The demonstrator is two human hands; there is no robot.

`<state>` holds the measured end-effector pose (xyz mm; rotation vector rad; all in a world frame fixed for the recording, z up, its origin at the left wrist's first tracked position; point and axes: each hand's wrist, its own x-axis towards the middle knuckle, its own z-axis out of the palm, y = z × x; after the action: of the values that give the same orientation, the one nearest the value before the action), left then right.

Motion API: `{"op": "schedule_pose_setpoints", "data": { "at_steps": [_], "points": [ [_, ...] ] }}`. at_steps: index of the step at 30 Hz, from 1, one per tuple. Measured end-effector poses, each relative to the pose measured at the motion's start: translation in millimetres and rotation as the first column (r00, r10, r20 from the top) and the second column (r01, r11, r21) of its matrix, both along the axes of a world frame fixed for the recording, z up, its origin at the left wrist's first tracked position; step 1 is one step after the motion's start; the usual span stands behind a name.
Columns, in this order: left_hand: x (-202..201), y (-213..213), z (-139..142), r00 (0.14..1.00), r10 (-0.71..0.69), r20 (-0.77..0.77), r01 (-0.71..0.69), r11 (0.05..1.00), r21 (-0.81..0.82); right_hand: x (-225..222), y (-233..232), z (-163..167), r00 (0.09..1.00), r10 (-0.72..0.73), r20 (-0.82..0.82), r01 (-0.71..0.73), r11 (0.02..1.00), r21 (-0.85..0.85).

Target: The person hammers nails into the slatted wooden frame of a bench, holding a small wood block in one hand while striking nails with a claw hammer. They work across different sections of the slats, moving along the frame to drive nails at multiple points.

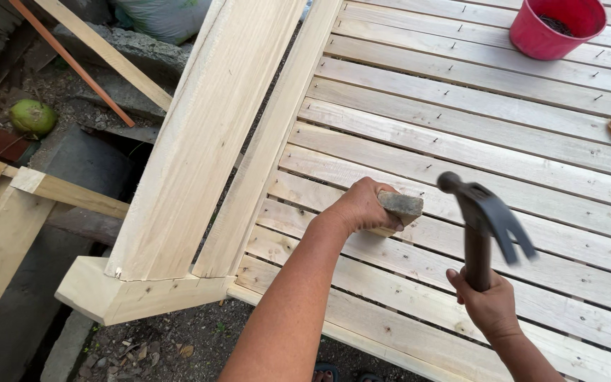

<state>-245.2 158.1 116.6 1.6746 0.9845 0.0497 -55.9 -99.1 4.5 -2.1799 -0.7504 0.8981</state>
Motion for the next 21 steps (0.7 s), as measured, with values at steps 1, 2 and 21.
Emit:
{"op": "schedule_pose_setpoints", "data": {
  "at_steps": [1,2,21],
  "points": [
    [-1,0,1,1.000,0.004,-0.003,-0.004,1.000,-0.005,-2,-1,-4,1.000,0.004,-0.027,-0.001,0.995,0.099],
    [-1,0,2,1.000,0.009,0.000,-0.009,1.000,-0.010,-1,-4,-7,1.000,0.009,-0.002,-0.009,0.996,-0.088],
    [-18,-6,46,0.985,-0.083,0.154,0.070,0.993,0.093,-8,-3,-36,0.983,-0.018,-0.185,-0.095,0.807,-0.583]
  ]
}}
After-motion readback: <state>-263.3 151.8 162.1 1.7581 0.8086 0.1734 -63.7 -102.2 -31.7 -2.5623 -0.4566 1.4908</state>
